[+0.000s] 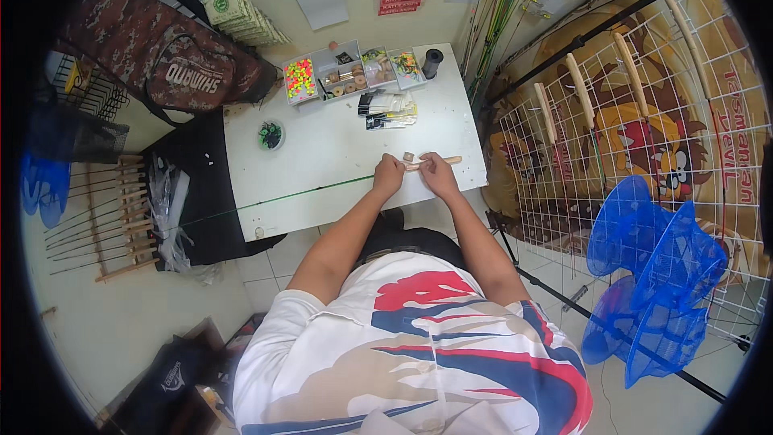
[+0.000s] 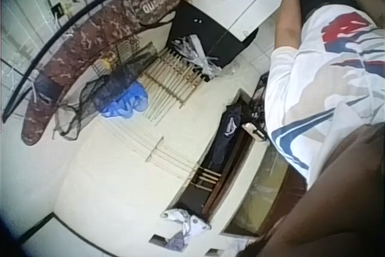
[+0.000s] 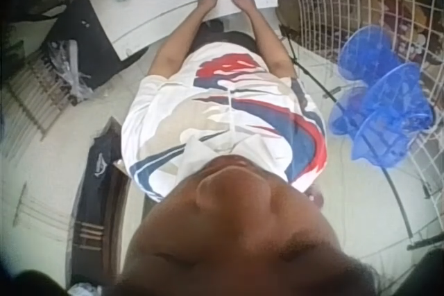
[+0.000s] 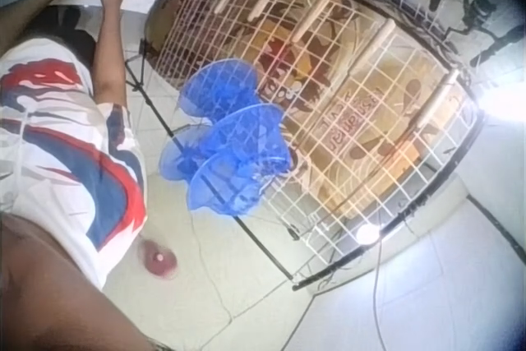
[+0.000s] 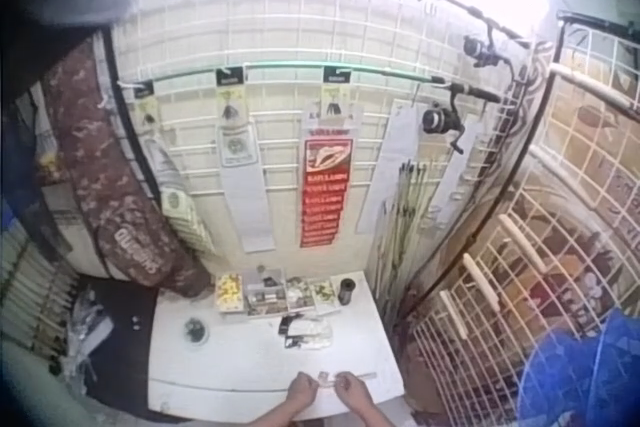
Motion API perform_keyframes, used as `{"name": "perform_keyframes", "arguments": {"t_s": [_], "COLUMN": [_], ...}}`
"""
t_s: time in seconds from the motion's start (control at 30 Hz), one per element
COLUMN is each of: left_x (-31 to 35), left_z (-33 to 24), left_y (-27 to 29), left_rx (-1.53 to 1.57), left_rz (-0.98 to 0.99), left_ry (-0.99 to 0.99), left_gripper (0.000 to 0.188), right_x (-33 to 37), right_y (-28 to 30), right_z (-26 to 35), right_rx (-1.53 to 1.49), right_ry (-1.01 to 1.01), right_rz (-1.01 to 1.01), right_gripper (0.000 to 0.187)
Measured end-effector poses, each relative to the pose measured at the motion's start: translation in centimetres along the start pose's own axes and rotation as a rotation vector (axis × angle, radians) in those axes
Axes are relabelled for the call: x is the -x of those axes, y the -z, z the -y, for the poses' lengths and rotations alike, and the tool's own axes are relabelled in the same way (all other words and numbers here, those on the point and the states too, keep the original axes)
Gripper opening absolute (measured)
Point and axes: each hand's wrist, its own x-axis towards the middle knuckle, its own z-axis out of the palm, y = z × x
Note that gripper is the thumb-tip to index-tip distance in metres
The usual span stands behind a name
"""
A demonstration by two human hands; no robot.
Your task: Assembling fishing tackle by threading components onto a line.
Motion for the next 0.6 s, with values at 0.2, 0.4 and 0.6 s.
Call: {"name": "perform_keyframes", "arguments": {"t_s": [0.2, 0.4, 0.6], "left_x": [0.3, 0.4, 0.8], "left_z": [0.4, 1.6, 1.4], "left_y": [0.3, 0.7, 1.2], "left_rx": [0.002, 0.068, 0.105], "left_rz": [0.013, 0.044, 0.077], "left_ry": [-0.05, -0.102, -0.085], "left_gripper": [0.02, 0.021, 0.022], "right_x": [-1.8, -3.8, -4.7], "right_y": [1.5, 0.6, 1.1], "right_z": [1.6, 3.6, 2.2], "right_rx": [0.26, 0.517, 0.698], "right_ry": [0.363, 0.486, 0.458], "right_rz": [0.025, 0.238, 0.322], "right_gripper": [0.038, 0.046, 0.032]}}
